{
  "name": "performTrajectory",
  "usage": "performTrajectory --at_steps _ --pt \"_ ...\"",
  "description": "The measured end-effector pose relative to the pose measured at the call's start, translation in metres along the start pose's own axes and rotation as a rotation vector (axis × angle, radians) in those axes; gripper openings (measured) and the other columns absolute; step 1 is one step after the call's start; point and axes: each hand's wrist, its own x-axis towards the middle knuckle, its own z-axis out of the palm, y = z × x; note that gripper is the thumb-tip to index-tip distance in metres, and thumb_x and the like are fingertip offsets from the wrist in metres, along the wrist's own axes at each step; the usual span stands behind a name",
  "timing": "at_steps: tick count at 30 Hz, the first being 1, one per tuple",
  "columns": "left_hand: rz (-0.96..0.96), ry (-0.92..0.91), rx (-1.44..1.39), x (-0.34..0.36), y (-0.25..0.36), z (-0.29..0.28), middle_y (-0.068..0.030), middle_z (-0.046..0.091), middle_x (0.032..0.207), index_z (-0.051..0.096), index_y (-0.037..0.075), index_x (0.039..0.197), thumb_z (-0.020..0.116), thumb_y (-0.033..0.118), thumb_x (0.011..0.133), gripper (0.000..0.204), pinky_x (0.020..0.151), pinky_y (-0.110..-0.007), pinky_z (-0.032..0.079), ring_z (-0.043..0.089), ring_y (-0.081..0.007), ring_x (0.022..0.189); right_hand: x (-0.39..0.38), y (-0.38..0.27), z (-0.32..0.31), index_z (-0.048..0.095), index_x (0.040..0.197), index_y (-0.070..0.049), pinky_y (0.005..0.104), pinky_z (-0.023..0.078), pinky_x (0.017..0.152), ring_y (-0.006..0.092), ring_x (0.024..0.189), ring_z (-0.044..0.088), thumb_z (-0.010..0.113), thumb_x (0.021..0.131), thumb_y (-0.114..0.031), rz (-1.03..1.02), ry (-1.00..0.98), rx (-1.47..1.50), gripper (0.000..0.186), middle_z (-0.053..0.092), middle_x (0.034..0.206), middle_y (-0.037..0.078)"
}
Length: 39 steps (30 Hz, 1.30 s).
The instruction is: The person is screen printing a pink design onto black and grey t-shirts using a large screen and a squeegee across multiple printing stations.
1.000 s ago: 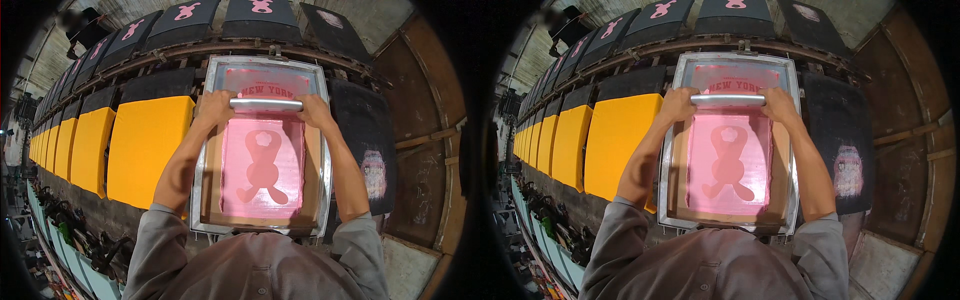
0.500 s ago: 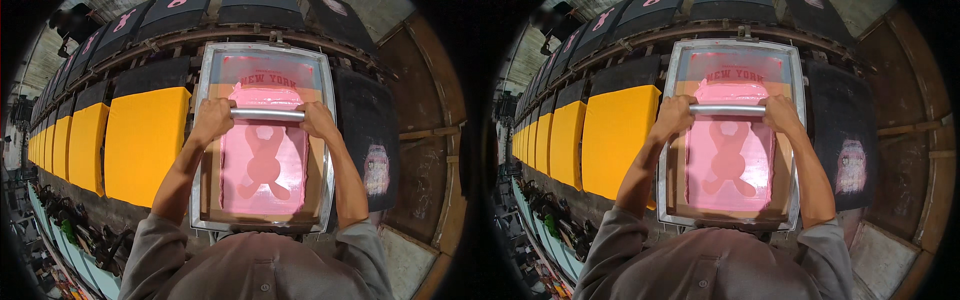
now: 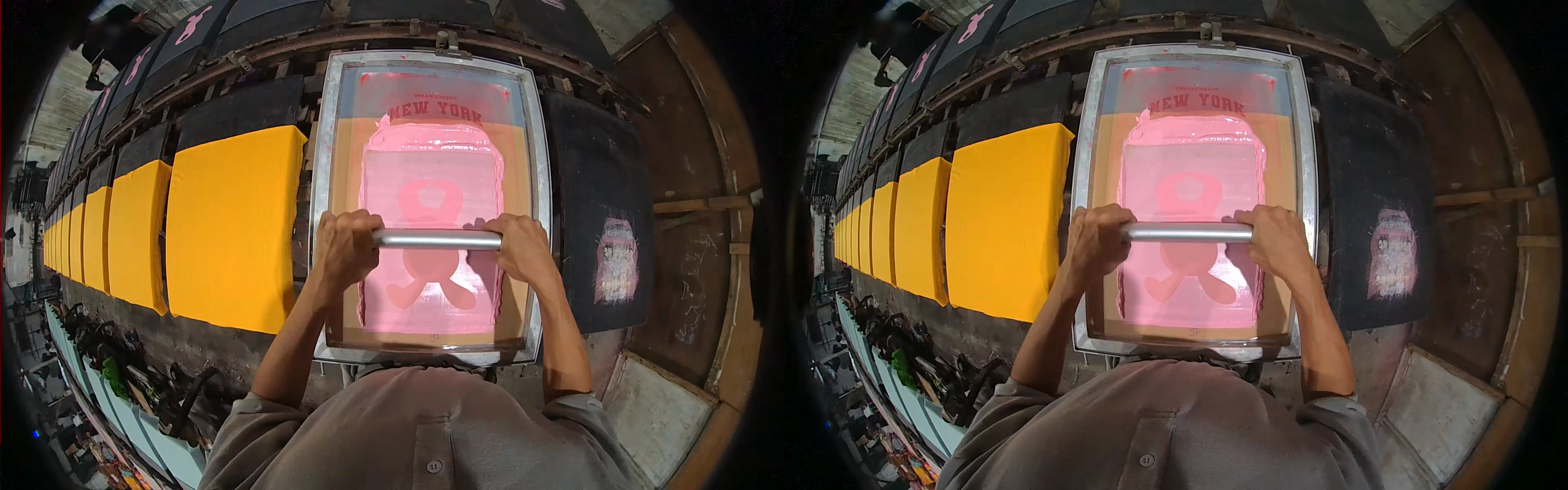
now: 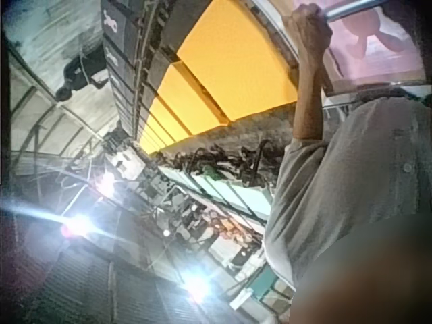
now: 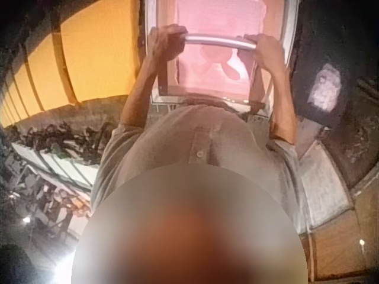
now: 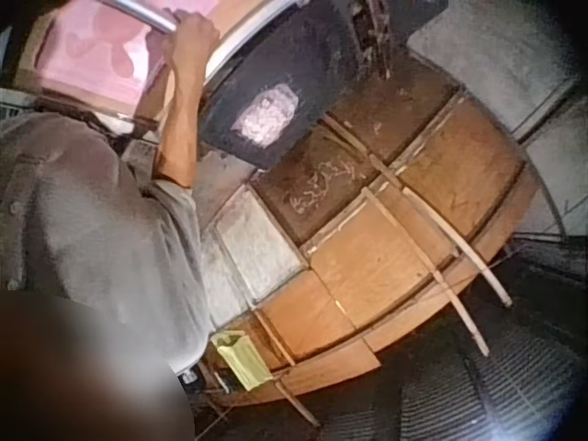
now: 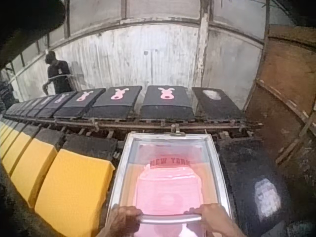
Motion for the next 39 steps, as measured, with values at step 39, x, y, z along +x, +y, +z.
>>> performTrajectory --at_steps 39 --pt "-0.091 0.046 0.156 0.121 -0.042 0.004 -0.0176 0.072 0.085 0.074 0.011 0.097 0.062 0.007 0.073 0.028 0.084 -0.050 0.052 0.070 -0.0365 0.085 0.128 0.048 -0.026 0.076 0.098 -0.010 0.0477 0.054 0.085 0.0388 0.092 0.069 0.065 0.068 -0.001 -0.182 0.269 -0.106 0.034 0.071 0.089 0.020"
